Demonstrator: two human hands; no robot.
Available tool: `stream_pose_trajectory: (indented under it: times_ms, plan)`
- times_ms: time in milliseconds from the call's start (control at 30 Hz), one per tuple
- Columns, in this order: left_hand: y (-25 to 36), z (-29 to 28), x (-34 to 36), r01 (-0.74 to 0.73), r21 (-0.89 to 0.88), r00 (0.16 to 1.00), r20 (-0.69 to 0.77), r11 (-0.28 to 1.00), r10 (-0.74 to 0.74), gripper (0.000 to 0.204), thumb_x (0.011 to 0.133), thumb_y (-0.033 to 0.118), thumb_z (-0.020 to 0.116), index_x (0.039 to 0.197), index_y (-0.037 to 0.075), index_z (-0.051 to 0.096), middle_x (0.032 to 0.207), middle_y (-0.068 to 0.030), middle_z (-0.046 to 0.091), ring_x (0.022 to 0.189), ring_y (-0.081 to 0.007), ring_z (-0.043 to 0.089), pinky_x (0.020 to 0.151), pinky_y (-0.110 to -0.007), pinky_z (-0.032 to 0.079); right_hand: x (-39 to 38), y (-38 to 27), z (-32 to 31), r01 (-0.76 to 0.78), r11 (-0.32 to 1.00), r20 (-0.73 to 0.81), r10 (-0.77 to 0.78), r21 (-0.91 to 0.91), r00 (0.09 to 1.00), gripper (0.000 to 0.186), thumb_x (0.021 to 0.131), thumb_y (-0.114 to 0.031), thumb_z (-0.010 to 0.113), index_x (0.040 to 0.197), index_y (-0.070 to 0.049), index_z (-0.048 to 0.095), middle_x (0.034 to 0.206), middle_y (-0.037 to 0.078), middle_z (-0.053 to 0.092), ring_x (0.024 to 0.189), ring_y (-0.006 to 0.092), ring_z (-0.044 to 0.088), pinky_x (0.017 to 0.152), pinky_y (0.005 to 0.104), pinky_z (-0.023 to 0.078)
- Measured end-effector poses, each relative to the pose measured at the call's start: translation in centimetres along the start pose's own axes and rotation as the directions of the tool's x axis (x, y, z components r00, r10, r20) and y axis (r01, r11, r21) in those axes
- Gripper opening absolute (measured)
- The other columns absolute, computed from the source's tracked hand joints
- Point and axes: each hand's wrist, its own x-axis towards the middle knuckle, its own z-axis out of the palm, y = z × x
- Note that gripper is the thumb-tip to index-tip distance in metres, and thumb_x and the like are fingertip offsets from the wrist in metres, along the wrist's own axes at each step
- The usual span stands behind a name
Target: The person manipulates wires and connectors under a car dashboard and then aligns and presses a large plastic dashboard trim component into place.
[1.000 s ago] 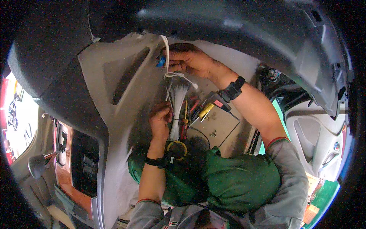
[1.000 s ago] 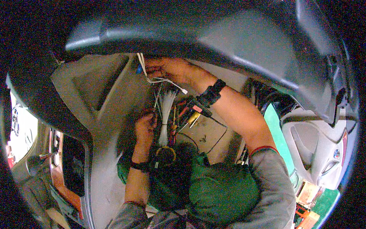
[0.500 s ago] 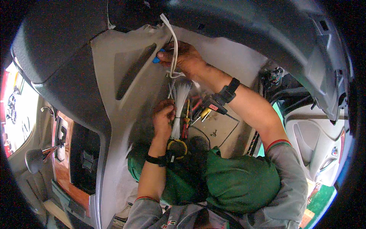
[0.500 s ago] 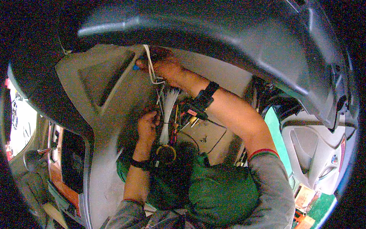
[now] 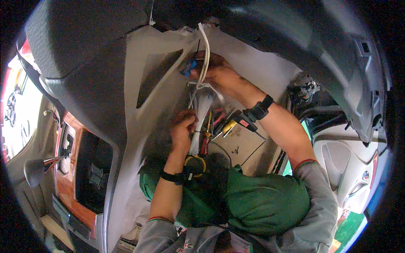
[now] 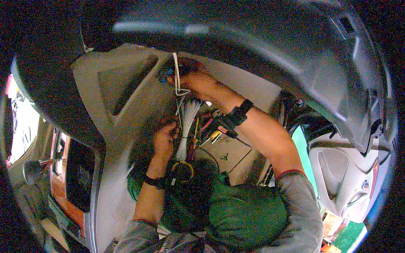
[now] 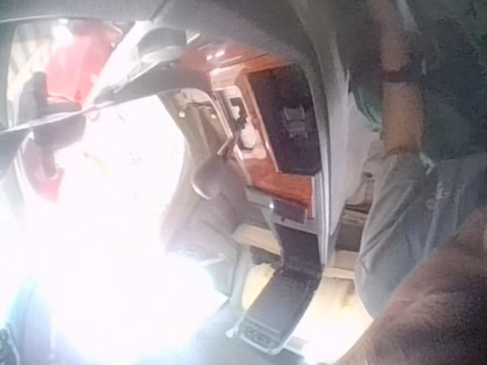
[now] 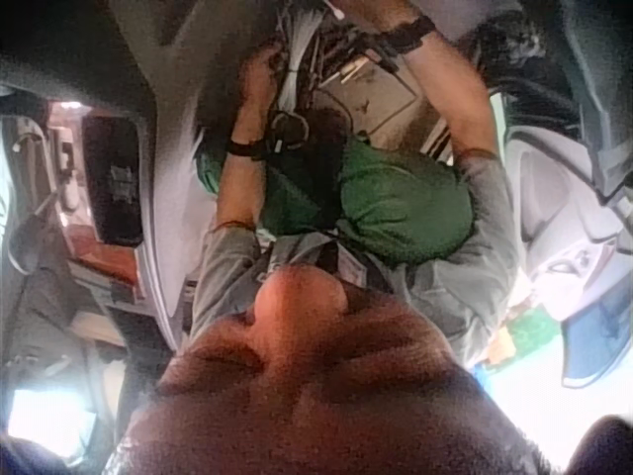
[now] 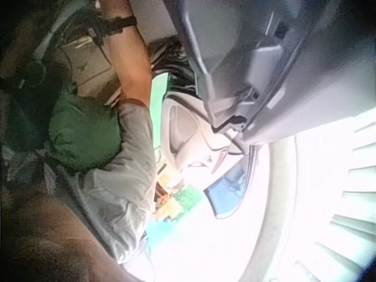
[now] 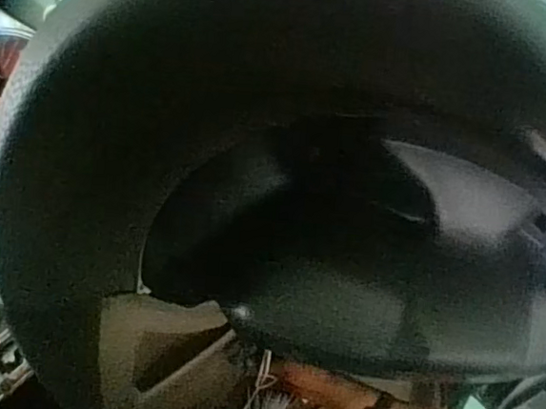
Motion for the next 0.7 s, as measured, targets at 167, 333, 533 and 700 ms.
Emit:
stream_pose_trajectory:
  times_ms: [167, 333, 533, 700]
  plan:
    - [2.6, 2.7, -0.5, -0.353, 0.198, 0.931, -0.026, 0.914, 0.365, 0.019, 0.090, 0.012, 0.066, 0.107, 0.003, 0.067, 0.088, -0.0025, 0.066, 0.074, -0.0098, 0.058, 0.067, -0.024, 0.045, -0.1, 1.1, -2.5, -0.084, 0.976, 0.193, 0.045, 0.199, 0.980, 0.038, 0.082, -0.009, 0.075, 0.118, -0.002, 0.064, 0.111, 0.008, 0.069, 0.096, 0.0180, 0.063, 0.087, 0.0321, 0.051]
    - [7.6, 5.6, 0.4, -0.614, 0.410, 0.742, 0.010, 0.674, 0.670, 0.024, 0.094, 0.016, 0.066, 0.112, 0.001, 0.064, 0.110, -0.0082, 0.068, 0.102, -0.0182, 0.062, 0.092, -0.032, 0.048, -0.2, 0.3, -2.1, -0.121, 0.945, 0.243, 0.046, 0.302, 0.969, 0.042, 0.084, -0.005, 0.070, 0.125, -0.003, 0.059, 0.116, 0.007, 0.067, 0.100, 0.0192, 0.064, 0.092, 0.0319, 0.051]
    - [7.4, 6.1, 3.0, -0.650, 0.400, 0.731, 0.100, 0.646, 0.675, 0.024, 0.092, 0.013, 0.067, 0.113, 0.001, 0.064, 0.109, -0.0102, 0.068, 0.100, -0.0188, 0.062, 0.090, -0.032, 0.049, -0.8, -0.1, -2.8, 0.012, 0.997, 0.312, 0.013, -0.078, 0.950, 0.056, 0.085, -0.001, 0.067, 0.138, -0.003, 0.048, 0.123, 0.009, 0.062, 0.112, 0.0230, 0.060, 0.101, 0.0371, 0.047]
    - [6.5, 6.2, 3.7, -0.667, 0.513, 0.675, 0.109, 0.540, 0.730, 0.027, 0.091, 0.011, 0.068, 0.115, 0.000, 0.064, 0.107, -0.0116, 0.069, 0.097, -0.0202, 0.065, 0.088, -0.032, 0.051, -1.2, 0.9, -3.0, -0.231, 0.913, 0.293, 0.132, 0.335, 0.947, 0.050, 0.092, -0.005, 0.062, 0.139, 0.000, 0.046, 0.125, 0.011, 0.061, 0.112, 0.0246, 0.061, 0.101, 0.0359, 0.048]
